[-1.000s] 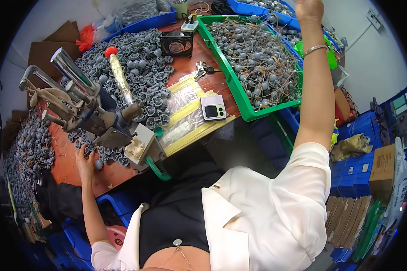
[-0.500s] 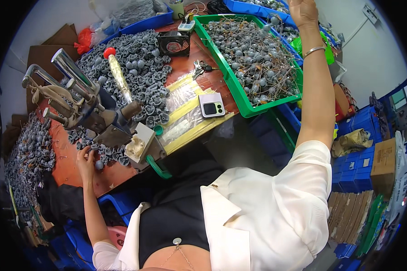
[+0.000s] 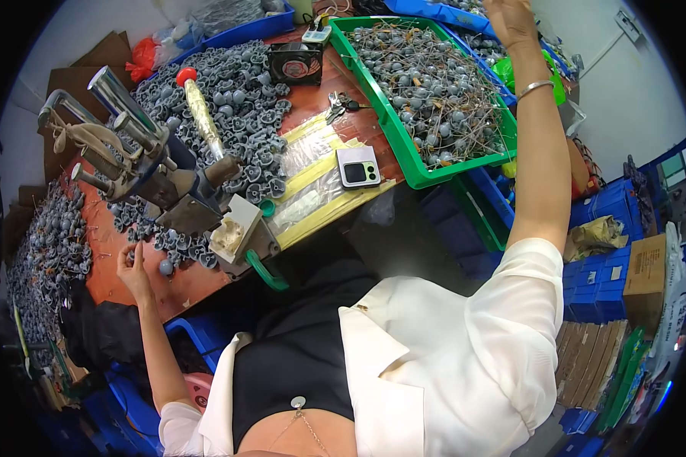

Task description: Operates a manual press machine to process small mechanical components on a factory workbench.

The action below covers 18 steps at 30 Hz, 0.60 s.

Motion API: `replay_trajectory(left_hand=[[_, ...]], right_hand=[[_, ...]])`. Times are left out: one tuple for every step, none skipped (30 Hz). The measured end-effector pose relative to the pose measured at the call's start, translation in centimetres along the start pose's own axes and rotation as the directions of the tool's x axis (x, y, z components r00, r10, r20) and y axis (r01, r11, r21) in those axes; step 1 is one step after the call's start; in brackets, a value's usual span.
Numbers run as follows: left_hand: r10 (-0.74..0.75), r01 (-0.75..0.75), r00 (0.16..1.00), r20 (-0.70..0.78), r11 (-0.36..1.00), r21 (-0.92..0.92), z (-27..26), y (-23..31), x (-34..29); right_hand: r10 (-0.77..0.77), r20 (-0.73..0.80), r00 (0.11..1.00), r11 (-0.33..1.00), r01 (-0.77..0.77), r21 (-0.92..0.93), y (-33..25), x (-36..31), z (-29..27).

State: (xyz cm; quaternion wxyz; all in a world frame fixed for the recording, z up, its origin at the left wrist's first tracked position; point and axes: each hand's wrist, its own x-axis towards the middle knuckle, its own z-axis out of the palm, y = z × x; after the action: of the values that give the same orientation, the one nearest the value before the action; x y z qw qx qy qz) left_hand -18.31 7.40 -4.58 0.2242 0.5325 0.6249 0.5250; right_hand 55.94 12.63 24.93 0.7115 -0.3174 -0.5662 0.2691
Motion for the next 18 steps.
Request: replay_trajectory(left_hand=[[0.008,-0.008,1.0,-0.002,0.99,-0.141,0.6,0.8,-0.7],[0.016,-0.017,1.0,-0.007,0.961,-0.274,1.3,1.8,-1.6],[0.052,-0.035,0.998,0.032,0.918,-0.396,2.2,2.8,-2.9],[0.006,0.061,0.991,0.132,0.867,-0.494,3.1,3.9,-4.1],[0.037,0.049,0.982,0.185,0.896,-0.442,4.0,5.0,-5.5],[0.014,0.086,0.967,0.253,0.922,-0.377,5.0,5.9,-6.9],[-0.009,0.102,0.954,0.3,0.949,-0.297,6.0,6.7,-8.1],[0.089,0.03,0.941,0.326,0.939,-0.342,7.0,7.5,-9.4],[0.059,0.07,0.933,0.354,0.937,-0.341,8.1,8.2,-10.1],[0.14,-0.057,0.925,0.354,0.97,-0.236,8.9,8.8,-10.6],[0.03,0.054,0.91,0.413,0.98,-0.19,9.5,9.3,-10.8],[0.071,0.025,0.902,0.426,0.976,-0.216,10.2,9.7,-11.0],[0.176,-0.09,0.885,0.431,0.973,-0.213,10.6,10.1,-10.9],[0.15,-0.069,0.876,0.459,0.98,-0.189,11.0,10.5,-10.8],[0.139,-0.063,0.87,0.473,0.983,-0.174,11.4,10.8,-10.7],[0.143,-0.074,0.857,0.495,0.985,-0.157,11.6,11.0,-10.6],[0.107,-0.057,0.865,0.491,0.992,-0.115,11.9,11.2,-10.6],[0.084,-0.057,0.866,0.493,0.996,-0.071,12.1,11.3,-10.6]], right_hand=[[0.003,0.019,1.0,1.0,-0.003,-0.027,-0.6,-0.4,0.6],[0.01,0.038,0.999,0.999,-0.008,-0.05,-1.0,-0.7,1.2],[0.018,0.061,0.998,0.998,-0.014,-0.064,-1.3,-1.0,2.0],[0.038,0.049,0.998,0.999,-0.038,-0.009,-1.8,-1.6,2.6],[0.066,0.044,0.997,0.996,-0.068,0.053,-1.9,-2.2,3.6],[0.083,0.021,0.996,0.989,-0.084,0.118,-2.0,-3.0,4.7],[0.126,-0.084,0.988,0.977,-0.109,0.184,-1.8,-3.8,6.2],[0.1,0.278,0.955,0.958,-0.168,0.233,-1.9,-4.9,7.8],[0.045,0.478,0.877,0.941,-0.198,0.275,-2.3,-6.9,9.3],[0.062,0.532,0.844,0.937,-0.234,0.261,-2.8,-9.0,11.0],[0.061,0.528,0.847,0.935,-0.233,0.267,-2.8,-11.3,12.8],[0.047,0.575,0.817,0.94,-0.232,0.252,-2.8,-13.4,14.6],[0.055,0.588,0.807,0.934,-0.249,0.255,-2.5,-15.3,16.5],[0.035,0.658,0.752,0.93,-0.265,0.253,-2.2,-16.8,18.3],[0.057,0.693,0.719,0.924,-0.301,0.237,-1.8,-18.2,20.1],[0.066,0.744,0.665,0.864,-0.411,0.291,-1.2,-19.5,21.9],[0.082,0.787,0.611,0.794,-0.517,0.319,-0.6,-20.7,23.7],[0.187,0.813,0.551,0.694,-0.66,0.288,-0.4,-22.1,25.2]])
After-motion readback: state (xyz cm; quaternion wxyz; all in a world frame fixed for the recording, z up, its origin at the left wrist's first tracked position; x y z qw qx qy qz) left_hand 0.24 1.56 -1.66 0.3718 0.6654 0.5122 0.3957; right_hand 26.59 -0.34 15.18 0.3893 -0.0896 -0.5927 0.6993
